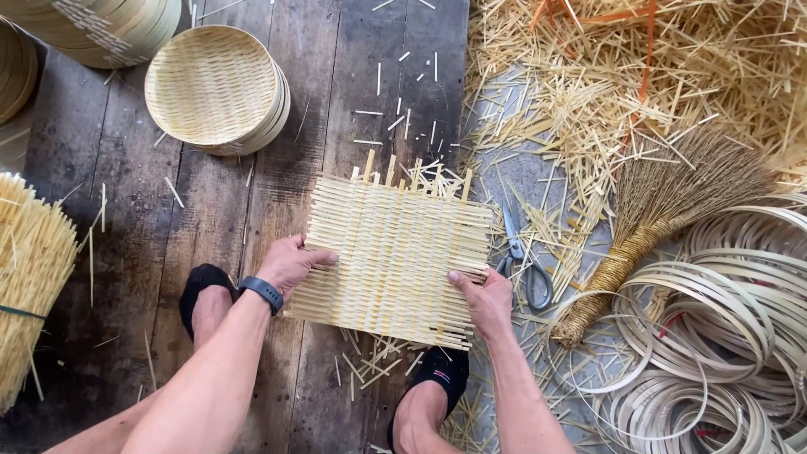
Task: The person sits on the floor of a bamboo craft workshop and assembles round woven bamboo sieves. They trim the protruding ends of a woven bamboo panel with scissors, press the panel over a round wooden mold, bend a thin bamboo rim ring around the panel edge, and fit the rim onto the woven disc, repeating the process for another panel.
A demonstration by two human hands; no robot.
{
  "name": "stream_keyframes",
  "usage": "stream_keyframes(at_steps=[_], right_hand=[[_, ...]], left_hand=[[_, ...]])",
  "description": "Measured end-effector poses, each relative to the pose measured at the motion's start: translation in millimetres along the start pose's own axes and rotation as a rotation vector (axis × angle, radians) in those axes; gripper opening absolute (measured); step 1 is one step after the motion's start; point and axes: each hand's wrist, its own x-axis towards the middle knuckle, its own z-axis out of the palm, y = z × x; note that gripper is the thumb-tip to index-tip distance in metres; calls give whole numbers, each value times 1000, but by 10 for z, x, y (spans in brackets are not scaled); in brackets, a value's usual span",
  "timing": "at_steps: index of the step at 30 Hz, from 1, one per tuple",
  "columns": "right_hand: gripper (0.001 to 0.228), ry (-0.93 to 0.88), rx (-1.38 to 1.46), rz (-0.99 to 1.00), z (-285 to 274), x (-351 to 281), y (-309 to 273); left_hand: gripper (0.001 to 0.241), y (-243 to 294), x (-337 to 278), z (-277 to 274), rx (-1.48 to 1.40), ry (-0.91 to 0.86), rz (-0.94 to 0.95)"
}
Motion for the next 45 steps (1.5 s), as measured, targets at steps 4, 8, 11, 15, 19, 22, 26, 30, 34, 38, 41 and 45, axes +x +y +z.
stream_keyframes(at_steps=[4,8,11,15,19,22,26,30,34,38,41,45], right_hand=[[29,14,-25,-6,9,-21,-20],[30,27,-25,-38,23,-15,2],[30,49,-94,-45,29,-12,-30],[29,35,-86,-40,44,-40,-95],[40,12,-58,-14,-61,-2,-12],[64,177,-407,-17,-444,-173,41],[69,331,-1351,-59,-1251,-497,232],[40,156,-1803,205,-2076,-831,916],[24,112,-1687,-10,-2297,-919,1130],[42,182,-1781,-118,-2205,-923,951],[29,126,-1783,-72,-2415,-799,1234],[18,174,-1669,-163,-2435,-803,1264]], left_hand=[[45,18,-44,25,3,13,-8],[71,213,-265,163,180,136,27],[100,416,-605,434,692,366,356],[106,404,-848,902,1331,-216,616],[81,-30,-577,1028,1721,-292,666],[83,12,-709,1051,1644,-292,665],[76,48,-608,1026,1566,-265,631],[71,-8,-612,1061,1553,-254,649],[73,-87,-556,1027,1569,-256,669],[71,-70,-534,1050,1511,-234,716],[70,-53,-559,1035,1494,-246,694],[71,-28,-562,1020,1482,-253,679]])
